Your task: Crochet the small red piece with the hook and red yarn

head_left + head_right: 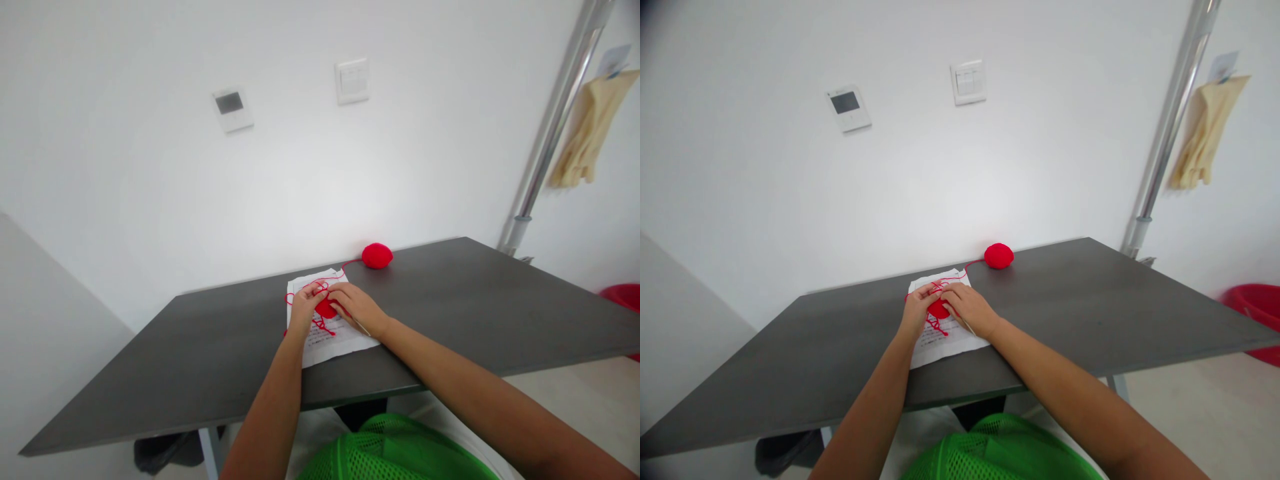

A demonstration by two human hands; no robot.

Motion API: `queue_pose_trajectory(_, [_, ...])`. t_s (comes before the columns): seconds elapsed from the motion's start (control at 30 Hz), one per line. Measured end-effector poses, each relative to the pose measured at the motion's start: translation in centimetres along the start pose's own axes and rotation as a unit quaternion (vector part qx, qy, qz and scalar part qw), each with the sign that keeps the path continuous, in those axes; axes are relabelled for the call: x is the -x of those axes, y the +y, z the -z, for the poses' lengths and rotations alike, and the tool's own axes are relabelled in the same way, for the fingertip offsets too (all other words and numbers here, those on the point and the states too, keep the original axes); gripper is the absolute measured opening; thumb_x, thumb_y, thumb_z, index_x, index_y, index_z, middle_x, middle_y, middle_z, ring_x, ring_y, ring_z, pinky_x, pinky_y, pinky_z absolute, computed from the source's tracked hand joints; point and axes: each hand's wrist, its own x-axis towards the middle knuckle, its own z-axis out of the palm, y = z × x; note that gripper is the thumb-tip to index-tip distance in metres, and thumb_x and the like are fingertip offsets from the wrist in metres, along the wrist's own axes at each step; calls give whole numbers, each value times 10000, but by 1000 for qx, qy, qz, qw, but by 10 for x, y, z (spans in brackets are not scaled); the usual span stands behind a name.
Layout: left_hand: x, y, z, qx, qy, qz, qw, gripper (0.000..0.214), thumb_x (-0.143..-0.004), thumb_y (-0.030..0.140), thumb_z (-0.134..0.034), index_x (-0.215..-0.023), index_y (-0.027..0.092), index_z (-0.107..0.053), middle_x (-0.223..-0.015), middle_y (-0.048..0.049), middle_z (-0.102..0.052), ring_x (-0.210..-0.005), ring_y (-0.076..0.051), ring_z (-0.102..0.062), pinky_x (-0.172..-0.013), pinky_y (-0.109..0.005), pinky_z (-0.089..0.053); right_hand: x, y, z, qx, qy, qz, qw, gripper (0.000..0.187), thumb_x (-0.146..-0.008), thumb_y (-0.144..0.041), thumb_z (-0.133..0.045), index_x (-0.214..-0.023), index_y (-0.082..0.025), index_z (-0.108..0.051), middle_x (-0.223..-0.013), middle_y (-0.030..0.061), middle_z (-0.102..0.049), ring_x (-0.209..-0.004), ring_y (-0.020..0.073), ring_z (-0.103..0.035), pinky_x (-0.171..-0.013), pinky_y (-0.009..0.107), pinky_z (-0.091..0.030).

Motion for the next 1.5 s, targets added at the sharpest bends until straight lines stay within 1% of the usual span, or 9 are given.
queue_pose_trajectory(0.23, [-2,-5,7,-86,-8,-26,996,437,-624,247,-678,-1048,150,-638,-770,-34,-661,-700,-156,-586,-665,-275,-462,0,-1,4,-35,0,-21,999,152,-878,-208,-433,-981,-192,-544,-991,101,-587,-939,212,-542,-825,371,-468])
queue_pose_trajectory(0.6, [-3,2,11,-248,-3,-111,962,314,-675,198,-613,-983,164,-663,-942,-58,-647,-851,-175,-558,-809,-300,-415,2,6,2,-139,50,-69,987,138,-857,-216,-497,-943,-204,-605,-933,66,-663,-917,192,-587,-862,353,-444])
queue_pose_trajectory(0.7, [-4,0,15,-266,5,-112,957,277,-685,206,-602,-953,171,-665,-911,-51,-646,-836,-175,-559,-796,-302,-413,1,5,3,-197,55,-153,967,140,-842,-244,-520,-895,-201,-642,-906,54,-676,-880,187,-605,-838,333,-449])
queue_pose_trajectory(0.8, [-4,2,16,-277,0,-114,954,212,-681,201,-602,-878,176,-675,-885,-44,-645,-829,-176,-562,-787,-298,-410,0,5,3,-272,56,-245,929,166,-830,-280,-531,-858,-189,-667,-834,40,-682,-799,182,-616,-756,306,-467])
queue_pose_trajectory(0.9, [-2,6,16,-287,-1,-119,951,153,-666,187,-606,-801,174,-678,-849,-40,-647,-822,-178,-563,-783,-297,-406,-1,8,3,-327,66,-286,898,182,-804,-304,-560,-822,-167,-680,-780,39,-678,-754,180,-614,-716,294,-468])
queue_pose_trajectory(0.97, [-2,7,17,-287,-3,-112,951,162,-651,178,-613,-798,176,-682,-833,-39,-651,-816,-182,-566,-776,-299,-407,-1,10,4,-330,57,-288,897,179,-793,-301,-572,-816,-165,-686,-775,40,-680,-751,180,-612,-716,293,-465])
queue_pose_trajectory(1.1, [-3,8,21,-269,-13,-74,960,151,-629,192,-630,-768,164,-684,-777,-46,-660,-762,-186,-573,-723,-298,-422,0,13,10,-295,-18,-235,926,172,-797,-264,-562,-876,-187,-695,-836,41,-690,-785,181,-617,-753,299,-457])
queue_pose_trajectory(1.2, [-4,8,23,-256,-23,-49,965,158,-626,237,-647,-757,154,-675,-731,-46,-657,-693,-177,-565,-657,-287,-424,-1,15,15,-286,-37,-211,934,175,-792,-255,-569,-893,-192,-697,-893,47,-691,-839,189,-619,-796,306,-449])
queue_pose_trajectory(1.5, [-4,7,23,-266,-53,-52,961,126,-622,262,-663,-679,149,-660,-664,-22,-628,-631,-144,-532,-593,-256,-396,-3,19,15,-349,9,-292,891,197,-746,-330,-617,-782,-157,-705,-755,48,-695,-725,181,-623,-702,294,-465])
